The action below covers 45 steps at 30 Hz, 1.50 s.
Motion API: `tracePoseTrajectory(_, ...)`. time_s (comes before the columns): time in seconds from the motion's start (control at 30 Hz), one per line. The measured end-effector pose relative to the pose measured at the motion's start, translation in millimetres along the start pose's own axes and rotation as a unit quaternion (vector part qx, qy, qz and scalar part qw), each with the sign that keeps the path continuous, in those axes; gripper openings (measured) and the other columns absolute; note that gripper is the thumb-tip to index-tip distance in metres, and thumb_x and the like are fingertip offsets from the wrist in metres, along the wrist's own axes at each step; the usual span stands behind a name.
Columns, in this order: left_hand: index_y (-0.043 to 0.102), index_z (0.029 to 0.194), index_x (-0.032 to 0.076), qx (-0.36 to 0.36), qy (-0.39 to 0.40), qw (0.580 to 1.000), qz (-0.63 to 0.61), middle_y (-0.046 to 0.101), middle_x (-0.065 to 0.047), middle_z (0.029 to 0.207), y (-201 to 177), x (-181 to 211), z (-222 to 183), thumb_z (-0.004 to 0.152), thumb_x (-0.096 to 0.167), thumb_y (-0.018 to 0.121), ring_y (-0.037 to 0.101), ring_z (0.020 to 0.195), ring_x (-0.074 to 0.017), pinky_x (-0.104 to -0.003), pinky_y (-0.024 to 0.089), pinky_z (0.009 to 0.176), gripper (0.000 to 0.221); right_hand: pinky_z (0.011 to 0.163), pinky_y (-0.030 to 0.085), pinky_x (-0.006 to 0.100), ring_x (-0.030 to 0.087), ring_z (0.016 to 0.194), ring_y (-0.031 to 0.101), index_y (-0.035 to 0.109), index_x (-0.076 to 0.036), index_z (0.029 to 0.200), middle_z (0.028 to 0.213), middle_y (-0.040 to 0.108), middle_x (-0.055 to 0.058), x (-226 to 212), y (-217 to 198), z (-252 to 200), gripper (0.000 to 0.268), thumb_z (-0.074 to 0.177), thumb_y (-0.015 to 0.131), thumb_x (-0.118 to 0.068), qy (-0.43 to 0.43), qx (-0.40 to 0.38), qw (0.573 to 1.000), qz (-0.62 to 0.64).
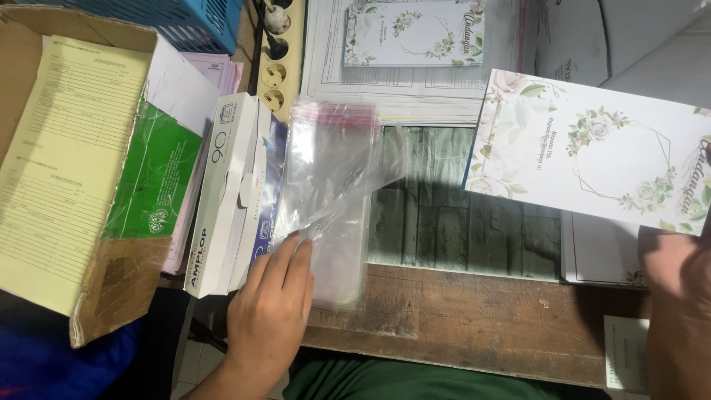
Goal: The person organizes printed wedding invitations by hand, folding the cardstock inserts and placing them into clear plastic sleeves on a workspace.
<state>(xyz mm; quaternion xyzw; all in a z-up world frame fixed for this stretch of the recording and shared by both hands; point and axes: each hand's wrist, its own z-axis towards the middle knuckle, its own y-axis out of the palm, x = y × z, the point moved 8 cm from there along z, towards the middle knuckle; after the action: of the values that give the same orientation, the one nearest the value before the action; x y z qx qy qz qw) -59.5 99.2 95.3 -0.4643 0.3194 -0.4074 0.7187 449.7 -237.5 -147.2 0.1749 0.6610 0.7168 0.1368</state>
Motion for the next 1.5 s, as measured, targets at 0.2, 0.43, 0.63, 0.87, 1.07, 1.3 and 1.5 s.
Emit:
tracePoseTrajectory(0.2, 0.067, 0.109, 0.006, -0.075, -0.061, 0.988, -0.121, 0.063, -0.016, 0.141, 26.6, -5.6, -2.6, 0.084, -0.002, 0.067, 0.069, 0.109, -0.0293, -0.038, 0.063, 0.069, 0.026, 0.155, 0.024, 0.055, 0.023, 0.176, 0.022, 0.038, -0.027, 0.163, 0.179, 0.029, -0.002, 182.9, 132.6, 40.8, 0.077, 0.101, 0.06, -0.067, -0.157, -0.076, 0.721, -0.671)
tracePoseTrajectory(0.43, 0.07, 0.1, 0.004, -0.222, -0.089, 0.945, -0.224, 0.034, -0.018, 0.163, 51.5, -10.3, 8.8, 0.079, 0.02, 0.067, 0.06, 0.127, -0.0375, -0.042, 0.066, 0.056, 0.026, 0.114, 0.058, 0.034, 0.012, 0.136, 0.067, 0.073, -0.031, 0.107, 0.127, 0.072, -0.01, 201.5, 139.7, 39.0, 0.026, 0.088, 0.065, -0.047, -0.21, 0.304, 0.739, -0.563)
tracePoseTrajectory(0.63, 0.067, 0.095, 0.005, -0.205, -0.045, 0.949, -0.236, 0.051, -0.014, 0.152, 62.8, -9.3, 3.3, 0.071, 0.01, 0.063, 0.057, 0.116, -0.033, -0.046, 0.059, 0.087, 0.025, 0.082, 0.065, 0.029, 0.014, 0.11, 0.074, 0.072, -0.019, 0.114, 0.112, 0.073, -0.002, 228.0, 147.8, 37.3, 0.033, 0.09, 0.055, -0.035, -0.177, 0.371, 0.721, -0.557)
tracePoseTrajectory(0.87, 0.068, 0.114, 0.01, -0.173, -0.059, 0.952, -0.247, 0.064, -0.008, 0.136, 59.1, -11.2, 5.3, 0.067, 0.01, 0.062, 0.058, 0.111, -0.0314, -0.045, 0.058, 0.086, 0.047, 0.109, 0.034, 0.016, -0.008, 0.12, 0.062, 0.07, -0.031, 0.111, 0.121, 0.072, -0.019, 227.7, 154.2, 37.4, 0.04, 0.079, 0.048, -0.042, -0.163, 0.427, 0.604, -0.653)
tracePoseTrajectory(1.07, 0.065, 0.124, 0.01, -0.184, -0.041, 0.956, -0.224, 0.063, -0.002, 0.138, 60.0, -8.9, 4.3, 0.066, 0.016, 0.064, 0.056, 0.111, -0.03, -0.046, 0.056, 0.084, 0.058, 0.073, 0.032, 0.004, -0.008, 0.101, 0.061, 0.073, -0.023, 0.11, 0.116, 0.075, -0.011, 222.4, 148.8, 36.4, 0.04, 0.081, 0.05, -0.035, -0.185, 0.421, 0.62, -0.635)
tracePoseTrajectory(1.3, 0.063, 0.123, 0.009, -0.2, -0.038, 0.952, -0.226, 0.059, -0.004, 0.14, 50.4, -4.5, 9.0, 0.059, 0.04, 0.074, 0.054, 0.117, -0.0329, -0.054, 0.053, 0.081, 0.072, 0.048, 0.024, 0.002, -0.008, 0.048, 0.037, 0.069, -0.004, 0.12, 0.109, 0.073, 0.007, 218.6, 138.3, 42.2, 0.037, 0.09, 0.055, -0.02, -0.185, 0.31, 0.705, -0.611)
tracePoseTrajectory(1.5, 0.059, 0.136, 0.007, -0.133, -0.022, 0.957, -0.257, 0.063, -0.009, 0.136, 42.7, 9.9, 17.2, 0.073, 0.061, 0.08, 0.059, 0.119, -0.0289, -0.046, 0.049, 0.097, 0.085, 0.046, 0.039, 0.014, 0.007, 0.087, 0.062, 0.068, -0.015, 0.115, 0.114, 0.069, 0.003, 228.7, 140.6, 42.6, 0.022, 0.095, 0.058, -0.013, -0.133, 0.276, 0.695, -0.65)
